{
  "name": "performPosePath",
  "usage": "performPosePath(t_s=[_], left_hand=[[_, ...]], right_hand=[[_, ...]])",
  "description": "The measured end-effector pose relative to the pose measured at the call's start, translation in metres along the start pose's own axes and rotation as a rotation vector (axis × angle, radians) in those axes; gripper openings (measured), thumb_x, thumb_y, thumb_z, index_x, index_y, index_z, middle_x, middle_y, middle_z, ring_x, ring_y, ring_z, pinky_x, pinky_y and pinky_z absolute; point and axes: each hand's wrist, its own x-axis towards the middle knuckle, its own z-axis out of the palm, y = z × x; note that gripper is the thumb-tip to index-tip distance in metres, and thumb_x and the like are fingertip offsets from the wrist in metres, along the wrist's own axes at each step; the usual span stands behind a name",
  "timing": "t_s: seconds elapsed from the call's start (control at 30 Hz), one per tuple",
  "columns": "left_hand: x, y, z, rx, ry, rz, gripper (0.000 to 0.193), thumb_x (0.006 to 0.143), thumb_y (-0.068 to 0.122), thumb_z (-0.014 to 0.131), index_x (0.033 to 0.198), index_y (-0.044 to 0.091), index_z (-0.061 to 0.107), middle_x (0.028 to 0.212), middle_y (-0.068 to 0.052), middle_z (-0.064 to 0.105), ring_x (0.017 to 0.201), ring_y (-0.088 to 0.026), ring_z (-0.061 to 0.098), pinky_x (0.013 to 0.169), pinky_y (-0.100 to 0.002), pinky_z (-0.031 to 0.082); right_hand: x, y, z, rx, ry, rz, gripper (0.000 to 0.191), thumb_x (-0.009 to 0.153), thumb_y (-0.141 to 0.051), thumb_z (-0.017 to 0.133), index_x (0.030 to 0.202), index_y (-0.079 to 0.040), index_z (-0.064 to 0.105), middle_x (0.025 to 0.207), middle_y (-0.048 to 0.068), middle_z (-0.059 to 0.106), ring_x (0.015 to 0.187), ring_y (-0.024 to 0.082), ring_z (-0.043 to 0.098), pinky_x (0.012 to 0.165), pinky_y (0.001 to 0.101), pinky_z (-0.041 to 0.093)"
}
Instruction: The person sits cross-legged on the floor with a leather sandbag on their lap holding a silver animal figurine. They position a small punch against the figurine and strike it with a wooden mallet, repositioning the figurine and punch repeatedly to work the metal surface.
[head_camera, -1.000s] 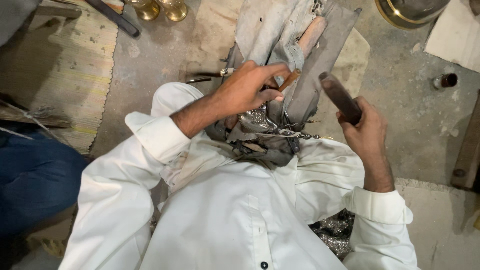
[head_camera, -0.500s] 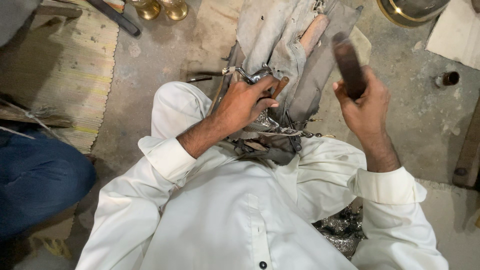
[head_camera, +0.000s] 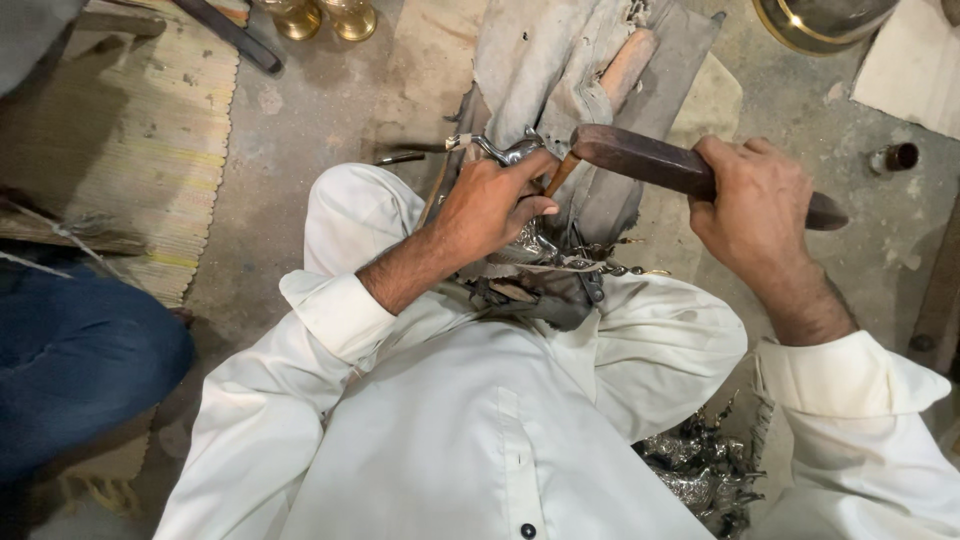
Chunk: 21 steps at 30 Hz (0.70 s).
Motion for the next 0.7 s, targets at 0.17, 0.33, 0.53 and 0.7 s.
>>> performPosePath(t_s=[0.17, 0.33, 0.53, 0.7], left_hand=[[0.001, 0.000, 0.001, -0.048, 0.035, 0.075, 0.032, 0.096, 0.024, 0.076, 0.116, 0.008, 0.057, 0.074, -0.013, 0.070, 0.070, -0.038, 0.070, 0.062, -0.047, 0.050], [0.001, -0.001, 0.002, 0.035, 0.035, 0.093, 0.034, 0.093, 0.023, 0.078, 0.115, 0.007, 0.059, 0.069, -0.013, 0.071, 0.067, -0.040, 0.069, 0.072, -0.053, 0.049], [0.002, -0.004, 0.001, -0.077, 0.019, 0.091, 0.034, 0.094, 0.022, 0.076, 0.118, 0.007, 0.057, 0.079, -0.013, 0.073, 0.075, -0.037, 0.073, 0.065, -0.047, 0.053], [0.003, -0.006, 0.000, 0.001, -0.011, 0.058, 0.034, 0.094, 0.021, 0.078, 0.119, 0.006, 0.060, 0.073, -0.017, 0.070, 0.071, -0.041, 0.069, 0.062, -0.050, 0.050]], right_hand=[[0.001, 0.001, -0.004, 0.777, 0.077, 0.450, 0.020, 0.089, -0.013, 0.076, 0.099, -0.013, 0.059, 0.089, 0.005, 0.063, 0.082, 0.033, 0.064, 0.075, 0.0403, 0.050], [-0.007, 0.002, 0.005, 0.333, 0.055, 0.267, 0.022, 0.090, -0.012, 0.080, 0.103, -0.009, 0.062, 0.093, 0.007, 0.068, 0.088, 0.030, 0.065, 0.079, 0.0394, 0.050], [-0.012, 0.007, 0.011, 0.177, 0.071, 0.130, 0.021, 0.089, -0.008, 0.081, 0.101, -0.006, 0.065, 0.090, 0.012, 0.065, 0.092, 0.034, 0.064, 0.079, 0.0427, 0.048], [-0.013, 0.010, 0.016, 0.298, 0.056, 0.266, 0.023, 0.092, -0.013, 0.082, 0.105, -0.007, 0.064, 0.089, 0.011, 0.066, 0.085, 0.031, 0.065, 0.077, 0.0413, 0.049]])
